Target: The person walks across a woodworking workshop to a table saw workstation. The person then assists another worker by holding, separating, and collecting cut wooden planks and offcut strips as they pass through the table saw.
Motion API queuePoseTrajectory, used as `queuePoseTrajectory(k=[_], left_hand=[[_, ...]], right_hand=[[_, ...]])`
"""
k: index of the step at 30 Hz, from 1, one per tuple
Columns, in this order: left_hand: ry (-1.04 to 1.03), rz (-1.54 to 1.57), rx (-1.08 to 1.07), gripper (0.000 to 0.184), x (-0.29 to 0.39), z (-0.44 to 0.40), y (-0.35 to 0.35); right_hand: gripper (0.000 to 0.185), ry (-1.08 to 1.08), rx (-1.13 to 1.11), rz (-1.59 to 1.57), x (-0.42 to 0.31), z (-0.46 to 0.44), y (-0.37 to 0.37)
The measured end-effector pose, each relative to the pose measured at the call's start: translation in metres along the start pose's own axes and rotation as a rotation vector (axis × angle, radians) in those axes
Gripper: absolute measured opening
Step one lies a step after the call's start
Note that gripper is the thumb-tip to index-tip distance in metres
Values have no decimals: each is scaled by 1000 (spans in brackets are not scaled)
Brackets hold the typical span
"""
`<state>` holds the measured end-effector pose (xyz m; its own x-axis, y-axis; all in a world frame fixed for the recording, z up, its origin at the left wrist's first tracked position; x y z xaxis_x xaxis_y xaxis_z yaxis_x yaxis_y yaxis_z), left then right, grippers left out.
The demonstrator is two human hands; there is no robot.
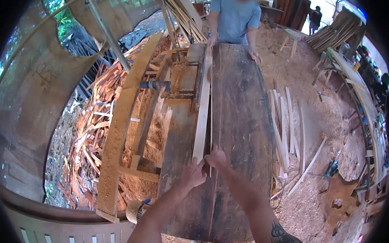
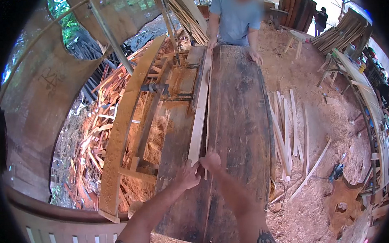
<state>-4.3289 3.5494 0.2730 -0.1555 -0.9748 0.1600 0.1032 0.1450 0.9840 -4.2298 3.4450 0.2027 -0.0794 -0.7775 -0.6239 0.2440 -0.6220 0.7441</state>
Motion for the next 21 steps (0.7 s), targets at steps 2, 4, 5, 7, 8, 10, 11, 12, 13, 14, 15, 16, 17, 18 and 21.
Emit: queuePoseTrajectory(k=[2, 4, 5, 7, 8, 10, 11, 12, 13, 14, 15, 16, 17, 18, 21], left_hand=[[93, 130, -13, 53, -10, -4, -13], [142, 174, -21, 56, -15, -3, -19], [145, 152, -21, 59, -17, 0, -18], [167, 135, 11, 65, -17, 6, -17], [187, 139, 42, 69, -16, 12, -16], [211, 138, 7, 74, -16, 18, -19], [217, 136, -60, 77, -17, 20, -26], [224, 135, -128, 80, -16, 24, -32], [216, 129, -116, 81, -14, 30, -32], [208, 122, -102, 82, -12, 37, -31], [198, 114, -86, 82, -11, 42, -29], [202, 113, -93, 83, -10, 46, -28], [204, 113, -101, 83, -8, 51, -26], [208, 113, -110, 83, -6, 57, -24], [173, 84, -66, 83, -4, 73, -26]], right_hand=[[68, -31, -42, 26, -1, 12, 0], [69, 36, 43, 43, 6, 18, -8], [69, 70, 86, 51, 3, 22, -4], [71, 47, -32, 110, 7, 28, -11], [71, 35, -93, 138, 9, 32, -16], [74, 57, -85, 176, 7, 41, -18], [75, 68, -82, 197, 9, 46, -21], [76, 80, -74, 189, 12, 50, -22], [76, 94, -67, 179, 13, 56, -24], [77, 109, -60, 168, 9, 61, -22], [77, 96, -79, 175, 8, 67, -21], [77, 79, -95, 181, 8, 74, -20], [78, 61, -111, 188, 7, 80, -18], [78, 61, -111, 177, 8, 85, -18], [80, 75, -106, 150, 12, 101, -24]])
Point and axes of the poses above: each hand's wrist, its own z-axis away from the middle knuckle, its own y-axis out of the back of the hand, x = y × z, the point moved 8 cm from there along -z, towards the middle knuckle
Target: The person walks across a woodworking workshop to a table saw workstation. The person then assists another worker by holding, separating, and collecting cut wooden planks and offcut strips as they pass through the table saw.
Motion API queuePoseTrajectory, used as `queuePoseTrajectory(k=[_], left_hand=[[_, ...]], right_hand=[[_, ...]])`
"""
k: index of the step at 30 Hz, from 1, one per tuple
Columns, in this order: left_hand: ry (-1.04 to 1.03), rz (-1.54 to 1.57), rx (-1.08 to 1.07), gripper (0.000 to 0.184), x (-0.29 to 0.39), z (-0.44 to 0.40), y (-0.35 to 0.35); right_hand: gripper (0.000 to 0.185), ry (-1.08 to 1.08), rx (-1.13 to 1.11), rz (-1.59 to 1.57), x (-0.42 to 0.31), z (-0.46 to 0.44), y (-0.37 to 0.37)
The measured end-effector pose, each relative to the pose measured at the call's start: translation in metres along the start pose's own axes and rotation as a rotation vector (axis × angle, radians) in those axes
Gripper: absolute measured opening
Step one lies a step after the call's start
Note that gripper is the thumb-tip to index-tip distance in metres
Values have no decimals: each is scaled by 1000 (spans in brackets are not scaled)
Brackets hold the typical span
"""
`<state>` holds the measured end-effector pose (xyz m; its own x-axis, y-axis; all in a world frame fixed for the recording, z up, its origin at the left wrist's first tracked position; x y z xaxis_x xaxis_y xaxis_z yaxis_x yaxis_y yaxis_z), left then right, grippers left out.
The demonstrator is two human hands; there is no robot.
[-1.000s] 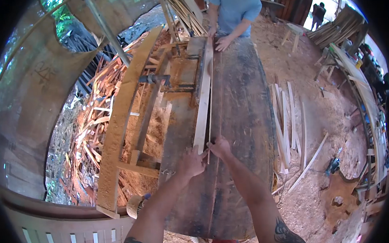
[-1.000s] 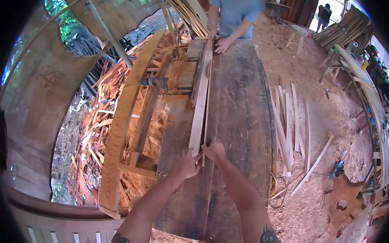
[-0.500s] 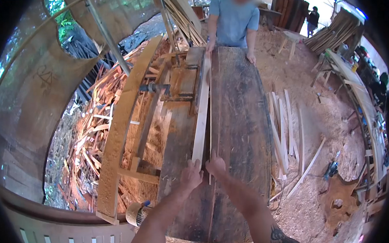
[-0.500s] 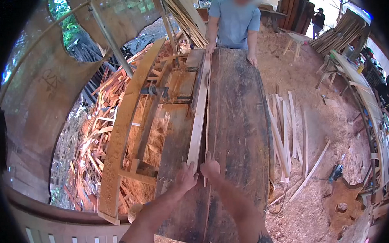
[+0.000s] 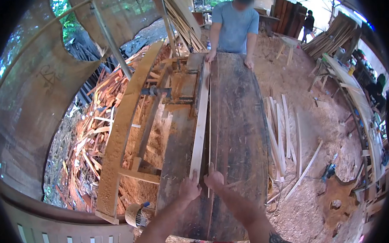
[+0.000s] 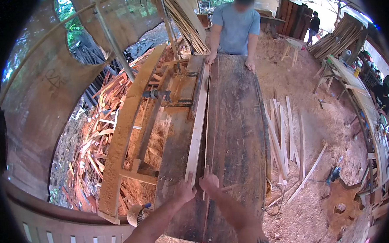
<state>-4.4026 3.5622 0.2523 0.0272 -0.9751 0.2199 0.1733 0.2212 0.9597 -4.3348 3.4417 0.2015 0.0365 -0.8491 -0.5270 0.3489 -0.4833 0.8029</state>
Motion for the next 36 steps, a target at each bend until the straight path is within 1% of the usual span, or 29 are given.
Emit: queuePoseTrajectory(k=[3, 5, 6, 8, 9, 10, 12, 14, 15, 17, 18, 20, 21, 23, 25, 26, 27, 29, 32, 35, 36], left_hand=[[18, 33, -88, 87, -4, 12, -11], [0, -12, -67, 87, -4, 19, -13], [-9, -33, -56, 87, -5, 23, -18], [-32, -65, 66, 88, -6, 31, -20], [-43, -81, 126, 88, -5, 34, -19], [-11, -22, 31, 88, -10, 35, -30], [53, 96, -162, 89, -6, 43, -19], [51, 89, -145, 88, -6, 51, -20], [49, 85, -136, 87, -5, 55, -18], [86, 115, -204, 86, -2, 63, -13], [105, 130, -239, 86, -1, 68, -11], [76, 81, -149, 85, -3, 73, -16], [62, 57, -104, 84, -5, 77, -22], [42, 19, -77, 84, -7, 87, -32], [41, 19, -80, 84, -9, 98, -38], [51, 38, -97, 84, -5, 106, -32], [61, 57, -113, 83, -4, 113, -28], [22, 36, -27, 83, -5, 126, -33], [-23, -59, 39, 84, -4, 160, -41], [-70, -136, 122, 85, -5, 209, -46], [-89, -152, 157, 85, -5, 227, -50]], right_hand=[[82, 31, 39, -27, 4, 12, -15], [82, 64, 104, -51, 4, 25, -17], [78, 65, 153, -70, 6, 33, -19], [72, 69, 251, -105, 9, 50, -16], [71, 36, 253, -126, 13, 58, -15], [70, 3, 255, -148, 19, 68, -15], [69, -59, 240, -174, 29, 85, -12], [68, -119, 209, -184, 46, 101, -11], [67, -123, 237, -193, 48, 113, -1], [65, -129, 292, -212, 53, 137, 17], [64, -146, 300, -194, 63, 143, 14], [62, -178, 315, -158, 85, 159, 3], [61, -161, 320, -177, 93, 167, -1], [60, -125, 330, -215, 108, 181, -7], [59, -89, 390, -172, 118, 201, -6], [59, -71, 419, -152, 117, 210, 0], [60, -108, 379, -207, 112, 219, 9], [63, -182, 300, -315, 105, 236, 24], [59, -73, 452, -182, 117, 252, 20], [56, -131, 441, -258, 113, 278, 33], [56, -112, 451, -253, 118, 282, 29]])
Point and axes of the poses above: each hand's wrist, its own z-axis away from the middle knuckle, its own y-axis out of the back of the hand, x = y × z, the point moved 8 cm from there along -z, towards the middle knuckle
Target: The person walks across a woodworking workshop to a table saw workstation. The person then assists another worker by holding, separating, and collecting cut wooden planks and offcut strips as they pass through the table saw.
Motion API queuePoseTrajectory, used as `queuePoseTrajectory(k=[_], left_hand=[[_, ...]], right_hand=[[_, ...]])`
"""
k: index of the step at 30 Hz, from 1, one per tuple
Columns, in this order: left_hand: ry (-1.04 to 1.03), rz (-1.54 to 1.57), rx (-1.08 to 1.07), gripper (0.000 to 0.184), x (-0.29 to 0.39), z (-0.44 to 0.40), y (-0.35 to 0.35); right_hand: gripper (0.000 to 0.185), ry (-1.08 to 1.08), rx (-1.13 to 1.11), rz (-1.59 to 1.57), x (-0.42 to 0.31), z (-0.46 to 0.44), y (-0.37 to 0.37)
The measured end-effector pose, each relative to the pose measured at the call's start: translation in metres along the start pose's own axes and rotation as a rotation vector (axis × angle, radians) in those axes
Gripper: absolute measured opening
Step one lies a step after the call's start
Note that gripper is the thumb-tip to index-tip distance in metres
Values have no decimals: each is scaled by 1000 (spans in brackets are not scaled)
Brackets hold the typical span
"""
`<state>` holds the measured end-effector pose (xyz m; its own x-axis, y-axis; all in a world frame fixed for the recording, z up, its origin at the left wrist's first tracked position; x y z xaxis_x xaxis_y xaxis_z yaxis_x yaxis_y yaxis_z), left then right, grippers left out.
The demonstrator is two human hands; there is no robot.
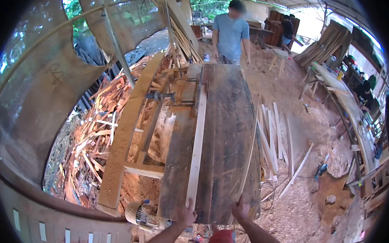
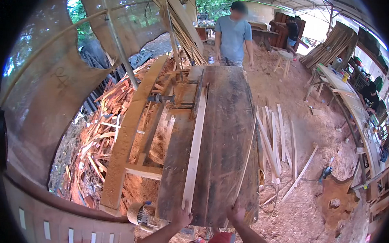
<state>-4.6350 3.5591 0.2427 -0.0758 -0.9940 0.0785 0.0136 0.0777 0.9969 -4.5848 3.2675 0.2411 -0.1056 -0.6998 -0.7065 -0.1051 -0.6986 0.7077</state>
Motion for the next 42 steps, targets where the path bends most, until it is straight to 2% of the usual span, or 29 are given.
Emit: queuePoseTrajectory(k=[3, 4, 10, 13, 14, 15, 16, 18, 21, 22, 23, 24, 25, 27, 28, 29, 30, 31, 32, 34, 35, 36, 37, 38, 39, 40, 41, 42], left_hand=[[72, 211, -215, 86, -2, 57, -20], [155, 288, -327, 88, -3, 80, -23], [216, 317, -629, 89, 8, 212, -6], [314, 366, -633, 95, -15, 268, -26], [311, 341, -632, 104, -23, 285, -34], [337, 362, -617, 108, -30, 301, -33], [357, 382, -599, 111, -37, 312, -32], [413, 416, -586, 116, -47, 330, -29], [439, 427, -506, 93, -53, 349, -30], [460, 440, -512, 93, -54, 353, -31], [476, 448, -521, 94, -53, 354, -31], [487, 454, -533, 94, -54, 354, -31], [502, 434, -491, 90, -57, 354, -29], [523, 405, -418, 82, -51, 355, -27], [536, 423, -352, 74, -50, 356, -25], [563, 442, -371, 75, -55, 352, -32], [588, 463, -400, 75, -56, 351, -41], [605, 486, -447, 75, -52, 356, -49], [682, 587, -499, 78, -51, 359, -54], [740, 654, -436, 81, -54, 360, -56], [766, 691, -403, 83, -55, 362, -59], [764, 707, -369, 90, -56, 362, -62], [792, 685, -322, 87, -58, 364, -58], [802, 659, -280, 84, -59, 362, -54], [784, 628, -253, 82, -62, 361, -51], [773, 640, -329, 77, -65, 363, -56], [760, 647, -359, 74, -68, 360, -55], [755, 654, -365, 72, -70, 360, -51]], right_hand=[[56, 83, 70, 19, 18, 22, -1], [57, 124, 121, 33, 18, 31, 4], [53, 203, 161, -56, -8, 87, 40], [53, 244, 98, -20, 4, 113, 44], [53, 258, 81, 2, 10, 118, 44], [57, 201, -42, 63, 2, 126, 54], [60, 345, -4, 37, -3, 134, 61], [61, 470, -79, 124, -15, 139, 68], [60, 596, -252, 179, -53, 119, 46], [62, 634, -315, 209, -67, 106, 29], [59, 684, -380, 108, -87, 82, -1], [59, 874, -400, 79, -177, 72, -10], [54, 786, -523, -185, -233, 45, -54], [77, 652, -530, 263, -381, -22, -138], [89, 720, -457, 31, -457, -28, -155], [101, 806, -393, -184, -531, -31, -170], [96, 684, -650, -234, -595, -6, -174], [87, 714, -560, -283, -651, 33, -162], [76, 733, -810, -221, -689, 75, -184], [65, 1150, -731, -236, -734, 183, -154], [61, 1268, -773, -253, -731, 236, -128], [60, 1440, -800, -281, -713, 281, -128], [58, 1493, -844, -272, -683, 320, -142], [59, 1502, -1193, -250, -650, 354, -134], [59, 1593, -1341, -332, -604, 384, -153], [61, 1527, -1401, -159, -565, 389, -141], [55, 1576, -1317, -80, -521, 388, -152], [45, 1532, -1316, -145, -454, 389, -212]])
Point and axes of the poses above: each hand's wrist, its own z-axis away from the middle knuckle, its own y-axis out of the back of the hand, x = y × z, the point moved 8 cm from there along -z, towards the middle knuckle
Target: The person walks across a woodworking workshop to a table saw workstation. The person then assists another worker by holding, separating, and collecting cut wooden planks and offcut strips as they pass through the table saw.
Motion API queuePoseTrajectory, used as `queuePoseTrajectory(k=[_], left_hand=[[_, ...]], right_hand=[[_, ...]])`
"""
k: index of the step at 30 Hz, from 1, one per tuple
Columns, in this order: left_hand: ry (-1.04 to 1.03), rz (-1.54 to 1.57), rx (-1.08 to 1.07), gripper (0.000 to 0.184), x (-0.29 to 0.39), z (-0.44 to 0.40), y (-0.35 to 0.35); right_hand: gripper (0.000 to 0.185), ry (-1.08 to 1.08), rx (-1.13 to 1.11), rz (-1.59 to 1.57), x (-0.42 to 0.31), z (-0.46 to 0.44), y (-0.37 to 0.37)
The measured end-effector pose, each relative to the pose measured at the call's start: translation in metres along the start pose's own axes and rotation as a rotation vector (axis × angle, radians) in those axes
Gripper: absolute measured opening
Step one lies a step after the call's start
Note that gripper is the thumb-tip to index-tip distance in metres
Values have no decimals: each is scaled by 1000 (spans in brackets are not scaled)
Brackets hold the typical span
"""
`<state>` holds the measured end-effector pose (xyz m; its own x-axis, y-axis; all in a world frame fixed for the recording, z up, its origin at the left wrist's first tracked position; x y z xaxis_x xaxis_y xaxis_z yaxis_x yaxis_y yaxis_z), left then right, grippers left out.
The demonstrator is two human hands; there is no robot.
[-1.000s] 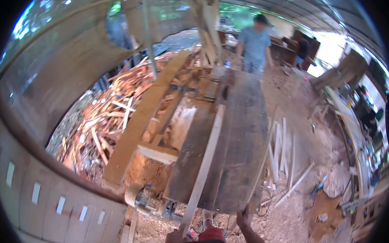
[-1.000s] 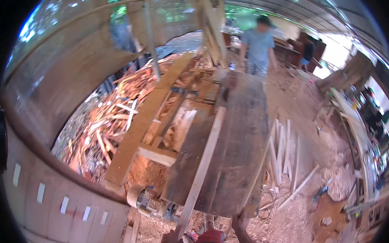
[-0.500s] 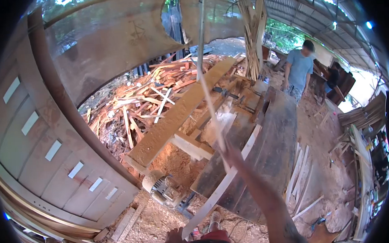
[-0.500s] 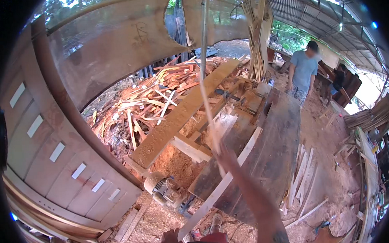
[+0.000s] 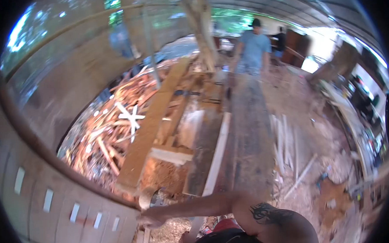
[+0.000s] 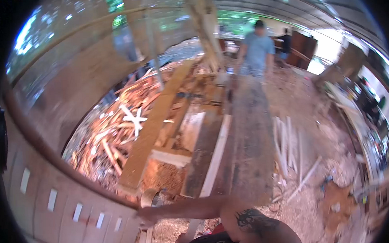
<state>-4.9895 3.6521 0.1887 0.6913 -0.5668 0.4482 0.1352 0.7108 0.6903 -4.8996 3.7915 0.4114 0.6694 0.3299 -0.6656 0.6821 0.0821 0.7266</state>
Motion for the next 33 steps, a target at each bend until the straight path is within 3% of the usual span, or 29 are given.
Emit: queuePoseTrajectory(k=[1, 2, 3, 4, 6, 9, 10, 11, 12, 15, 16, 17, 19, 20, 22, 25, 28, 31, 32, 33], left_hand=[[-2, 0, -6, 69, 0, 1, 4], [-4, -7, -14, 66, -3, 3, 8], [-9, -11, -16, 63, -4, 5, 16], [-16, -13, -18, 61, -6, 8, 24], [-22, -20, -20, 55, -13, 18, 43], [-35, -13, -26, 48, -22, 49, 79], [-51, -23, -40, 45, -22, 60, 91], [-61, -24, -40, 42, -24, 73, 103], [-83, -38, -53, 40, -21, 79, 111], [-244, -98, -50, 36, 5, 81, 122], [-309, -120, -47, 36, 16, 76, 118], [-374, -138, -44, 35, 27, 67, 111], [-320, -173, -111, 48, 57, 44, 88], [-293, -189, -147, 55, 76, 31, 74], [-310, -141, -186, 62, 123, 9, 47], [-405, -36, -233, 59, 212, -6, 9], [-440, -43, -369, 61, 291, -24, -53], [-503, 159, -542, 56, 378, -12, -118], [-500, 208, -598, 54, 409, -12, -137], [-491, 251, -654, 52, 436, -11, -152]], right_hand=[[33, 49, 24, 33, 2, 44, -3], [31, -128, -48, 69, 44, 88, -39], [22, -200, 54, -13, 59, 138, -45], [31, -394, -64, 61, 103, 190, -80], [38, -1022, -162, -33, 120, 316, -90], [34, -1329, 152, 34, 99, 474, -112], [36, -1328, 39, 62, 79, 509, -128], [37, -1654, 229, -128, 59, 547, -136], [36, -1775, 365, -139, 44, 568, -146], [39, -1782, 552, -220, 45, 578, -189], [39, -1582, 439, -290, 15, 533, -144], [40, -1400, 688, -418, 35, 522, -159], [46, -1233, 1014, -780, 50, 499, -151], [51, -1256, 1097, -1035, 46, 476, -124], [62, -1063, 1248, -1130, 56, 458, -88], [63, -1125, 1728, -914, 71, 504, -55], [55, -1086, 2097, -1099, 85, 566, -47], [47, -1014, 2034, -897, 137, 657, -55], [59, -1121, 1976, -777, 75, 671, 8], [57, -1245, 1975, -699, 101, 711, -2]])
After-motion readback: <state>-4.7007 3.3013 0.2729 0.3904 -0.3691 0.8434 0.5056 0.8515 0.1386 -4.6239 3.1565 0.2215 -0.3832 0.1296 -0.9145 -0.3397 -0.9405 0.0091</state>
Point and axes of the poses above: each hand's wrist, its own z-axis away from the middle knuckle, its own y-axis out of the back of the hand, x = y × z, the point moved 8 cm from there along -z, towards the middle knuckle
